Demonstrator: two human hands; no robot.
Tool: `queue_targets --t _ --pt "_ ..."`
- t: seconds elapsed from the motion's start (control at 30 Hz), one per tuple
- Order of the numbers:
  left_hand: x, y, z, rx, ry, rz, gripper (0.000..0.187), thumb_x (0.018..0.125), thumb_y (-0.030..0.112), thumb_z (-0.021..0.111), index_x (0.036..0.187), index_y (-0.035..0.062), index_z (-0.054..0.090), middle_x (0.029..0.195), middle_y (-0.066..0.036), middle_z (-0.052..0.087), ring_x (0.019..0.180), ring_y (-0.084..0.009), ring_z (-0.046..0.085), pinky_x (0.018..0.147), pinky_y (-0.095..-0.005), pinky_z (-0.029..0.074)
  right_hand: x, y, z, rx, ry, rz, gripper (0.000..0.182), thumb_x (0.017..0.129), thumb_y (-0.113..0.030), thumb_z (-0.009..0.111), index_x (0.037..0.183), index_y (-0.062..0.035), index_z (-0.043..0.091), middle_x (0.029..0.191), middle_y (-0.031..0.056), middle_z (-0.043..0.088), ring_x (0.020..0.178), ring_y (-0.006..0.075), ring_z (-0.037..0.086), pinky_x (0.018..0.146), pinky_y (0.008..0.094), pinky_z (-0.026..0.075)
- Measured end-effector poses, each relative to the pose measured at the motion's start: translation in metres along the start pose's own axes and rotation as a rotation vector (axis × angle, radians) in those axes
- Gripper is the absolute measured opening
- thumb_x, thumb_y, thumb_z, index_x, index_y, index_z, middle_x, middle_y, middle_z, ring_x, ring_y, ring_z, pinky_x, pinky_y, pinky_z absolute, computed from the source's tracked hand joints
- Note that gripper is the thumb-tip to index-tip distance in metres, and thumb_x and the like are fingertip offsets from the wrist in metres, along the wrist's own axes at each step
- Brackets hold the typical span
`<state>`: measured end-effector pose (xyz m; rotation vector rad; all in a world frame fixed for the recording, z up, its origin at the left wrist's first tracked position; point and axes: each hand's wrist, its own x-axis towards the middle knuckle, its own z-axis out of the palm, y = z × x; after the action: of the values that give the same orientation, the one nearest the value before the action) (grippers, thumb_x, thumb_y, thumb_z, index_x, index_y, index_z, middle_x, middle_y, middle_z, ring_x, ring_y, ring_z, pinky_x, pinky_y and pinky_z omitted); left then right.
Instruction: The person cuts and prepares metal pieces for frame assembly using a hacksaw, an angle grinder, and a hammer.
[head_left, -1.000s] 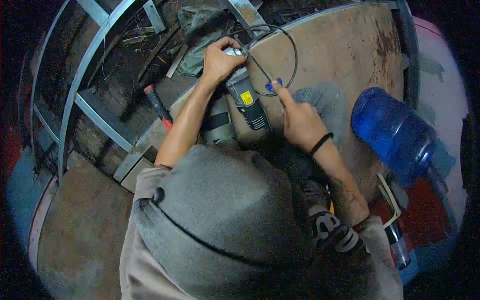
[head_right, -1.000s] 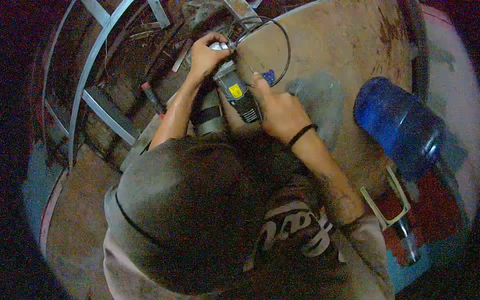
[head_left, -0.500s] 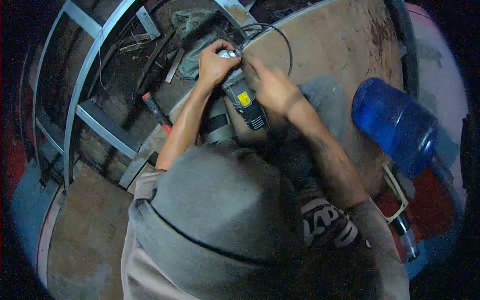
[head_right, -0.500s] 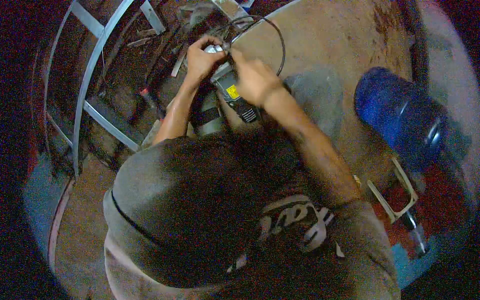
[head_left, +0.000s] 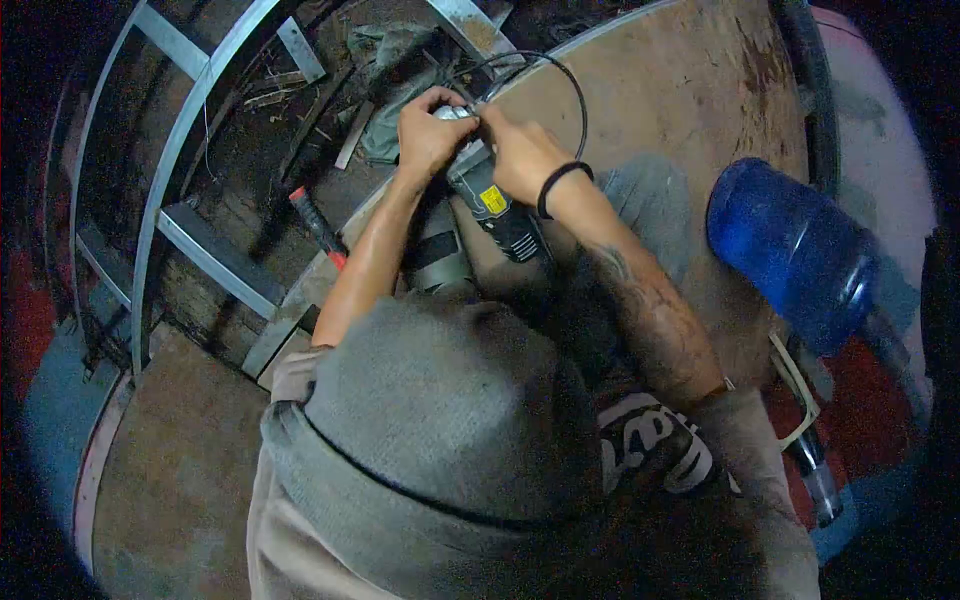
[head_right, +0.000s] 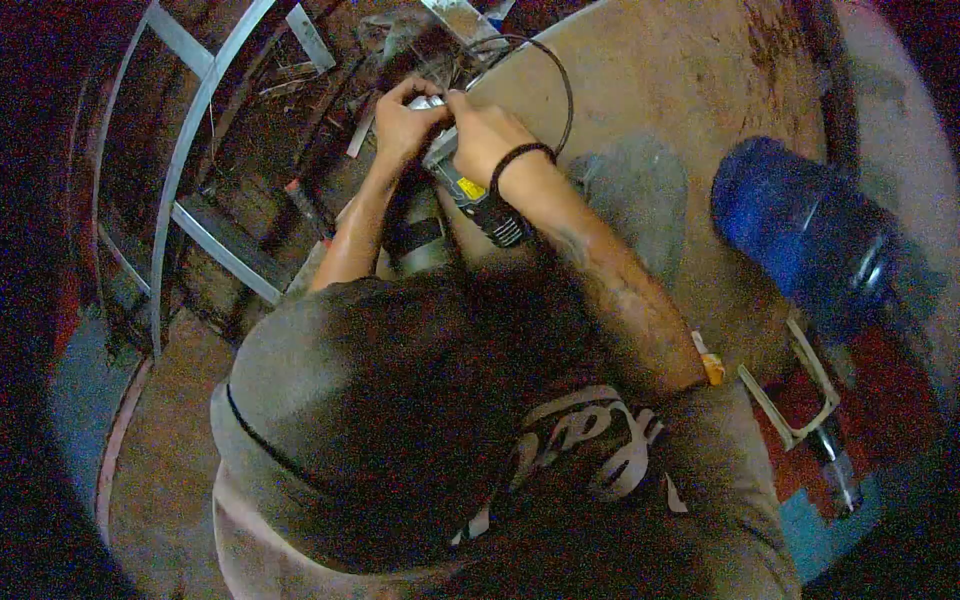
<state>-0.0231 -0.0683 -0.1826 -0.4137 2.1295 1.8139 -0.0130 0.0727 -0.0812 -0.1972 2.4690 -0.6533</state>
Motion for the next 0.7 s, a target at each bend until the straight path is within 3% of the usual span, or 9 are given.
queue_targets --t 0.17,0.23,0.33,0.37,0.43,0.53,0.6,0.63,0.7 --pt "-0.003 0.01 -0.001 0.132 0.046 0.109 0.025 0.054 0.014 0.073 0.075 0.0045 0.063 0.071 -0.005 0.063 0.067 -0.0117 0.057 0.064 -0.026 0.046 -0.081 -0.006 -0.026 0.061 -0.099 0.084 0.057 0.077 -0.005 0.048 0.131 -0.0138 0.032 0.079 0.0286 0.058 0.075 0.0465 0.056 0.068 0.0533 0.044" --pt "-0.004 0.008 0.0 0.099 0.012 0.035 0.025 0.054 0.014 0.073 0.076 0.0044 0.063 0.072 -0.006 0.064 0.067 -0.012 0.057 0.064 -0.0261 0.046 -0.071 -0.004 -0.022 0.073 -0.112 0.096 0.055 0.078 -0.006 0.048 0.13 -0.0135 0.033 0.081 0.0287 0.058 0.076 0.0464 0.056 0.069 0.0532 0.044" --pt "-0.003 0.013 0.0 0.119 -0.029 0.096 0.025 0.055 0.013 0.073 0.076 0.0039 0.062 0.071 -0.005 0.062 0.067 -0.0111 0.056 0.064 -0.0258 0.046 -0.015 -0.003 -0.008 0.044 -0.086 0.124 0.047 0.079 -0.007 0.048 0.124 -0.0102 0.039 0.086 0.029 0.058 0.081 0.0455 0.056 0.071 0.0516 0.044" --pt "-0.002 0.011 0.001 0.101 -0.036 0.118 0.024 0.056 0.01 0.073 0.076 0.003 0.061 0.072 -0.004 0.061 0.067 -0.0103 0.055 0.063 -0.0251 0.045 0.017 0.012 0.012 0.055 0.006 -0.009 0.04 0.079 -0.008 0.049 0.119 -0.0072 0.043 0.09 0.0284 0.058 0.086 0.0448 0.055 0.075 0.0496 0.044" --pt "-0.001 0.011 0.002 0.069 -0.046 0.12 0.023 0.057 0.007 0.072 0.076 0.0024 0.059 0.072 -0.002 0.06 0.066 -0.0098 0.054 0.062 -0.0238 0.044 0.037 0.001 -0.011 0.027 -0.101 0.008 0.043 0.078 -0.009 0.05 0.12 -0.0058 0.044 0.101 0.0259 0.057 0.094 0.0422 0.054 0.079 0.048 0.044" --pt "-0.002 0.01 0.002 0.009 -0.062 0.116 0.023 0.059 0.005 0.072 0.077 0.003 0.059 0.072 -0.001 0.058 0.066 -0.0089 0.052 0.062 -0.0229 0.043 0.033 0.013 -0.021 0.206 0.078 -0.035 0.045 0.076 -0.006 0.055 0.119 -0.0046 0.045 0.097 0.0228 0.06 0.092 0.0414 0.056 0.08 0.0448 0.045" --pt "-0.005 0.013 -0.001 -0.123 -0.133 -0.058 0.023 0.06 0.004 0.071 0.08 0.0032 0.058 0.072 0.0 0.058 0.067 -0.0081 0.052 0.062 -0.0225 0.043 0.033 0.037 -0.018 0.339 0.421 -0.214 0.043 0.075 -0.003 0.059 0.116 -0.004 0.048 0.084 0.015 0.061 0.074 0.0315 0.061 0.066 0.0382 0.049" --pt "-0.003 0.012 -0.001 -0.114 -0.134 -0.058 0.023 0.06 0.004 0.071 0.08 0.0032 0.058 0.072 0.0 0.058 0.067 -0.0081 0.052 0.062 -0.0225 0.043 0.035 0.047 -0.015 0.347 0.425 -0.214 0.043 0.075 -0.003 0.059 0.116 -0.004 0.048 0.084 0.015 0.061 0.074 0.0315 0.061 0.066 0.0382 0.049" --pt "-0.003 0.011 0.001 -0.063 -0.103 0.166 0.024 0.06 0.003 0.071 0.081 0.003 0.058 0.073 0.0 0.058 0.067 -0.0079 0.052 0.062 -0.0224 0.043 0.038 0.063 -0.005 0.638 0.097 0.153 0.041 0.074 0.002 0.062 0.112 -0.0041 0.05 0.076 0.0069 0.058 0.058 0.0165 0.055 0.051 0.0291 0.045"
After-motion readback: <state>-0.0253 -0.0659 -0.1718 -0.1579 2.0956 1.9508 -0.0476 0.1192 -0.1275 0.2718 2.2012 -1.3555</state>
